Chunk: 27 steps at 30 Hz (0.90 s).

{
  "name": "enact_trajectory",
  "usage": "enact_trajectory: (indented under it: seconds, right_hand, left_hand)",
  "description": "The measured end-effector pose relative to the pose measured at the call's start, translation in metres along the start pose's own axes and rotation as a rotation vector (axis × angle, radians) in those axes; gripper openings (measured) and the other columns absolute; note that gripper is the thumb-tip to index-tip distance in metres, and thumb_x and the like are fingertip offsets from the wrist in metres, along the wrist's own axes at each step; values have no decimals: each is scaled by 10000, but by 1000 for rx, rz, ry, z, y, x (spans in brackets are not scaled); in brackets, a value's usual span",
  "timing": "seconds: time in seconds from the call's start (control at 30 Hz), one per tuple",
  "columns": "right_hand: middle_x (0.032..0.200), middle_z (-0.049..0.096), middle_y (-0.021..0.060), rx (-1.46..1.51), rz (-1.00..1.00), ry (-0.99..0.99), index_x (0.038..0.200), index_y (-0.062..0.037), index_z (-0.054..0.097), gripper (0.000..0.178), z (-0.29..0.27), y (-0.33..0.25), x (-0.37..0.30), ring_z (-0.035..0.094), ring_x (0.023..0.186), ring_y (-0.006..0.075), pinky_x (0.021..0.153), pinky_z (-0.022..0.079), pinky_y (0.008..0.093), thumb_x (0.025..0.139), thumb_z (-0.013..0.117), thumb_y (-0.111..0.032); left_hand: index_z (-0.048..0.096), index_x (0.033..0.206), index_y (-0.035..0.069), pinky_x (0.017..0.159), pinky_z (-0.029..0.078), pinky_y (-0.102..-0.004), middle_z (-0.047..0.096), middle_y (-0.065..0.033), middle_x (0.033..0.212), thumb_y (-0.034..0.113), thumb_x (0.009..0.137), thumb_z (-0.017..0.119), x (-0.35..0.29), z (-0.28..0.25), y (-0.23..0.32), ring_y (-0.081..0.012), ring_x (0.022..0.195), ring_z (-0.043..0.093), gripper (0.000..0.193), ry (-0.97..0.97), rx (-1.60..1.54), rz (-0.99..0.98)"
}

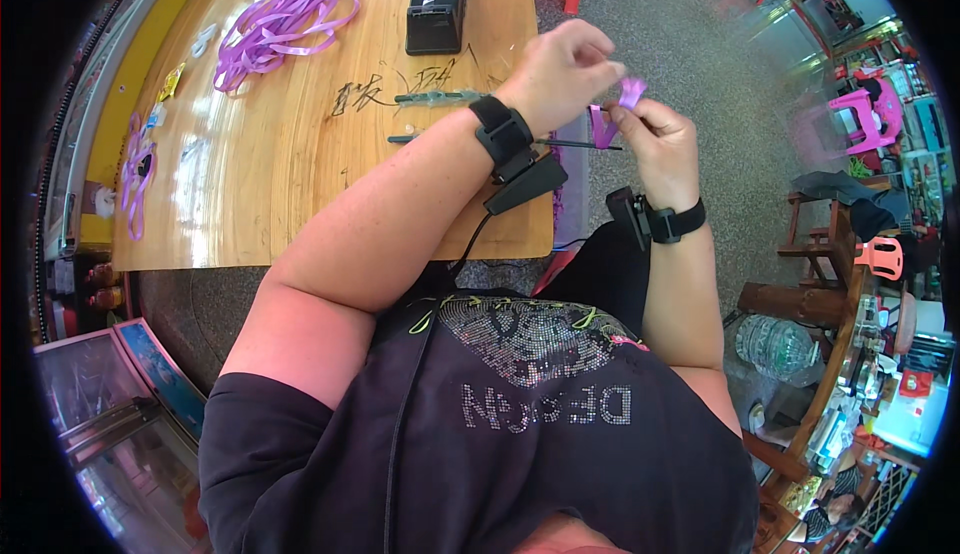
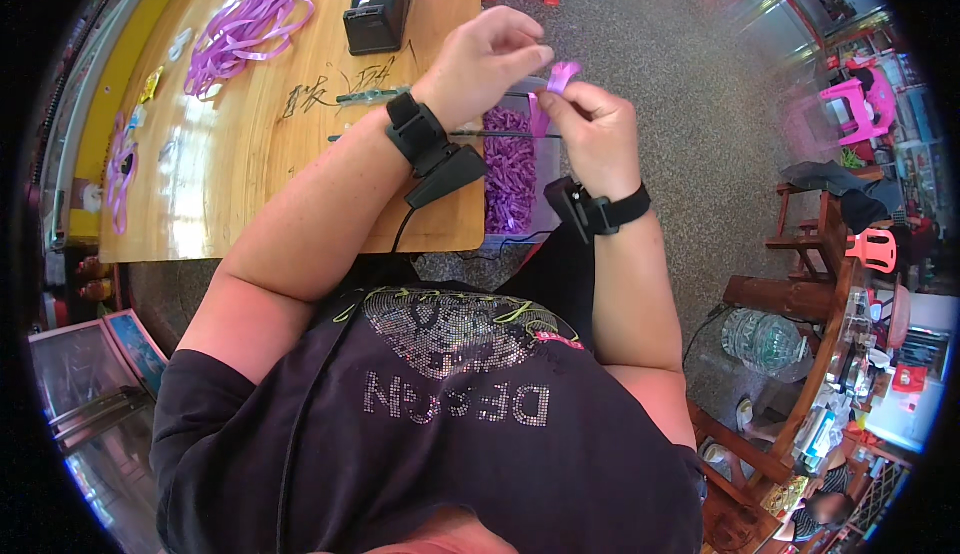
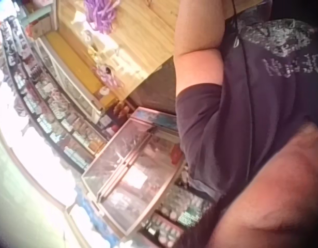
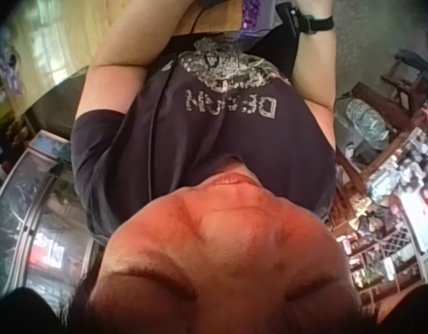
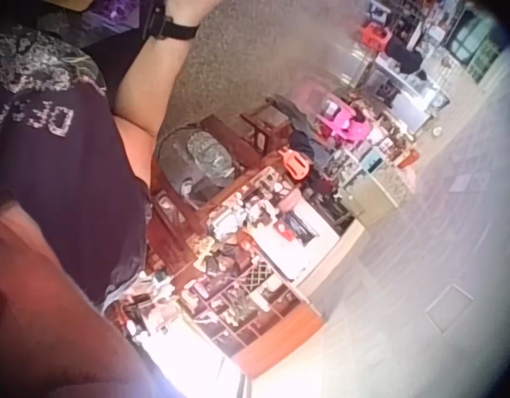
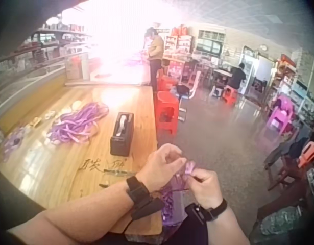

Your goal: Assemble small purple plastic components and ribbons by hand at a workbench.

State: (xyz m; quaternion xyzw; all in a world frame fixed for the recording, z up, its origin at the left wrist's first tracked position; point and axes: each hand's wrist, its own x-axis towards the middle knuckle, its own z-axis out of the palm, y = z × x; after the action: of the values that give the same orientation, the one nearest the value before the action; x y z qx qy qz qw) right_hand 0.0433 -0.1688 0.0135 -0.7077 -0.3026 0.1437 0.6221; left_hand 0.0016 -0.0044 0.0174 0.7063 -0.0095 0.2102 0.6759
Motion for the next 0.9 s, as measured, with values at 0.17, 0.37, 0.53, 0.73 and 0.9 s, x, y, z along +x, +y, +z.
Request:
enact_trajectory:
  seconds: [0.17,0.37,0.53,0.73,0.9]
  right_hand:
    - [834,664,38,-15,43,-17,878,6,696,103,-5,12,35,577,763,86,719,436,240,831,657,-77]
    - [808,663,32,232,257,-110,869,-5,688,134,-5,46,59,575,732,94,686,438,237,807,694,-123]
    - [852,662,51,458,423,-125,910,-31,657,162,-3,63,62,601,746,134,702,457,269,800,692,-144]
    - [935,659,70,473,554,-187,977,-24,625,204,-4,73,63,614,868,170,806,455,317,871,586,-194]
    - [936,647,72,487,563,18,987,-21,618,225,-19,107,56,606,841,168,763,464,312,883,575,-215]
  left_hand:
    - [621,945,0,678,490,-259,633,-64,808,157,802,672,5,-17,-5,-125,749,592,219,165,382,-52]
    - [683,832,36,686,504,-304,656,-98,799,153,768,656,4,-17,-9,-199,743,626,136,-60,444,-40]
    - [710,874,80,720,512,-347,663,-154,834,160,753,634,1,-14,-8,-304,780,642,164,-193,550,-42]
    - [713,884,93,771,505,-379,663,-173,864,118,753,566,2,-16,-18,-330,839,632,198,-261,653,66]
    - [714,883,95,779,506,-381,664,-171,859,117,754,545,4,-13,-13,-325,850,632,214,-313,689,68]
